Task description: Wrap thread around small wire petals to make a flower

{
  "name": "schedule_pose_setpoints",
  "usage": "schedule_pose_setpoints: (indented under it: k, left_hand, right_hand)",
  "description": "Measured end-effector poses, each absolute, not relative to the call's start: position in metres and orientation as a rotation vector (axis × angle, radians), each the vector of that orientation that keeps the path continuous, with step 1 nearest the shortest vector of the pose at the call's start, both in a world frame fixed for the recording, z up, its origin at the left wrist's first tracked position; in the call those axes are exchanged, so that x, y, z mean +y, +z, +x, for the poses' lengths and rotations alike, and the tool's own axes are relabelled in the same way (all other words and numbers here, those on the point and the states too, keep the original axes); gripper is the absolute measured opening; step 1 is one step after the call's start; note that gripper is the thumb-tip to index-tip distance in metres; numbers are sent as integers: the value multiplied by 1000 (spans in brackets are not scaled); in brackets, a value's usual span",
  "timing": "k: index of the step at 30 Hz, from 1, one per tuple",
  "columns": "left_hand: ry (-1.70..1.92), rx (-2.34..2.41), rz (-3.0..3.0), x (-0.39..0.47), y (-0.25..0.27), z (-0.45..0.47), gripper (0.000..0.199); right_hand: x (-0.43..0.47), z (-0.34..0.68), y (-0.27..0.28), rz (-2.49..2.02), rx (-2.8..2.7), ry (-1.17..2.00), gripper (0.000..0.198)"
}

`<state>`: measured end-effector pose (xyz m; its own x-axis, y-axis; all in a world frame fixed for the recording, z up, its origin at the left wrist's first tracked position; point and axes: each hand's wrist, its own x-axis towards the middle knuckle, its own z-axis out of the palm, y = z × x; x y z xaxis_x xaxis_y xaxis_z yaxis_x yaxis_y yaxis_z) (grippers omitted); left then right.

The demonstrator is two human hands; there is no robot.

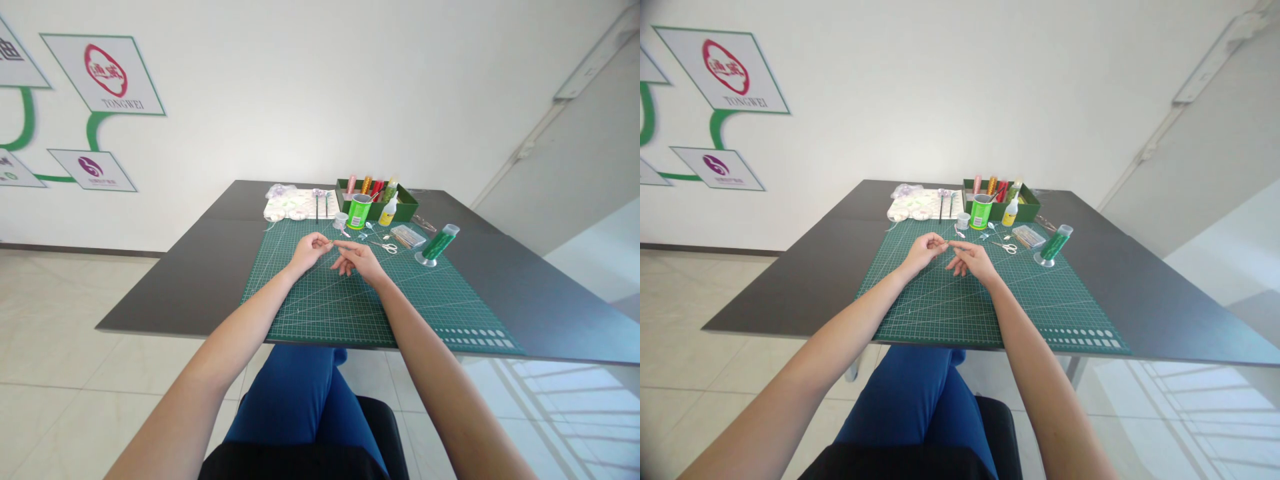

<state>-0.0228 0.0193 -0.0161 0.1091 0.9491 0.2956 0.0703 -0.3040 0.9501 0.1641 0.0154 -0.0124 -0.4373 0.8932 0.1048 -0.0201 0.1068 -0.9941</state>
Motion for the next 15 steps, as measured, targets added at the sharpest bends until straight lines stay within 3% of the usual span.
schedule_pose_setpoints:
  k: [15]
  left_hand:
    - [1323,1002,1436,19,-15,-22,20]
  right_hand:
    - [15,166,-11,-885,-1630,1423,66]
